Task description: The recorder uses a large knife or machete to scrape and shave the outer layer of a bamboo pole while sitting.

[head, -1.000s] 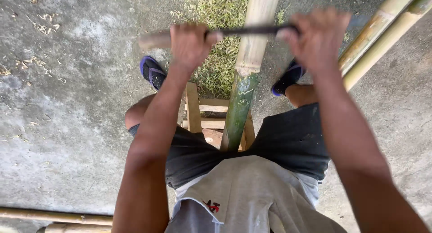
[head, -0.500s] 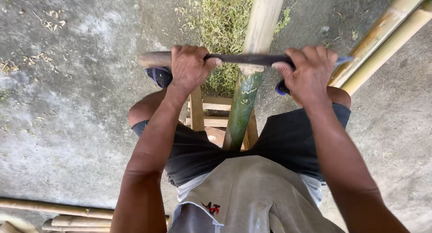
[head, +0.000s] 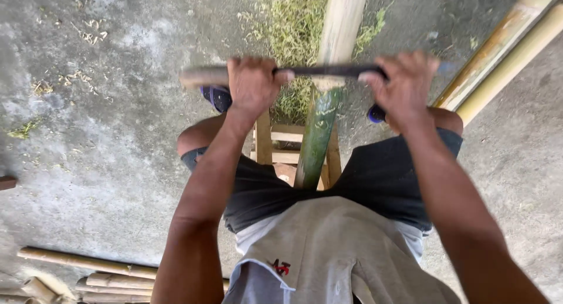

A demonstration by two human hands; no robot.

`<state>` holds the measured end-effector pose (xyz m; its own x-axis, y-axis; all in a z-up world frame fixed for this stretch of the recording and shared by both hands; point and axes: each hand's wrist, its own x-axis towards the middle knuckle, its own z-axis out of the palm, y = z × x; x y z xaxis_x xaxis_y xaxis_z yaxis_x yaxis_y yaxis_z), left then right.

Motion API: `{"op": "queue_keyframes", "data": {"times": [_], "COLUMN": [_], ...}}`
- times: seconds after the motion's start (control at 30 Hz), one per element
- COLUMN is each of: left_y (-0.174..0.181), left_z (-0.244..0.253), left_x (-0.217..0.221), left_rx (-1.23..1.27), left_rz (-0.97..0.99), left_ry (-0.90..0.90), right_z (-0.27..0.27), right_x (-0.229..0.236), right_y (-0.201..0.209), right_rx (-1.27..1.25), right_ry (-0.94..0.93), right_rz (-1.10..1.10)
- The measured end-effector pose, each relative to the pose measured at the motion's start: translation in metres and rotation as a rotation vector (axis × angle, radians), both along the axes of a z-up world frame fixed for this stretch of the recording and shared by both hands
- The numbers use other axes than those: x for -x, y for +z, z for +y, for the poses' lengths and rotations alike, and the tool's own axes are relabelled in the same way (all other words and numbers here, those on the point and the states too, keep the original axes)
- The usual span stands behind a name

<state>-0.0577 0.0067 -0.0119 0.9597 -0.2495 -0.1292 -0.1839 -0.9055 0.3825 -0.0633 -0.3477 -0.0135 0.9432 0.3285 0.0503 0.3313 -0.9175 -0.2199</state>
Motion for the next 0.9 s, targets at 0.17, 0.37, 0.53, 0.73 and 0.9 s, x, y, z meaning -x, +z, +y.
{"op": "queue_keyframes", "data": {"times": [0.17, 0.37, 0.53, 0.73, 0.9], "left_y": [0.010, 0.026, 0.035, 0.066, 0.091], "left_z": [-0.011, -0.013, -0.017, -0.022, -0.041], "left_x": [-0.029, -0.013, -0.023, -0.004, -0.036], "left_rx": [-0.017, -0.129, -0.161, -0.260, -0.405], "left_rz": [-0.098, 0.155, -0.019, 0.334, 0.215], "left_ry": [0.086, 0.024, 0.057, -0.075, -0.048], "right_z": [-0.005, -0.007, -0.006, -0.002, -0.012], "right_x": [-0.039, -0.016, -0.029, -0.003, -0.019], "right_y": [-0.001, -0.021, -0.020, -0.024, -0.091], "right_rx": [-0.081, -0.127, -0.270, -0.330, -0.258], "right_ry": [0.025, 0.004, 0.022, -0.017, -0.045], "right_rz": [-0.050, -0.010, 0.007, 0.333, 0.151]}}
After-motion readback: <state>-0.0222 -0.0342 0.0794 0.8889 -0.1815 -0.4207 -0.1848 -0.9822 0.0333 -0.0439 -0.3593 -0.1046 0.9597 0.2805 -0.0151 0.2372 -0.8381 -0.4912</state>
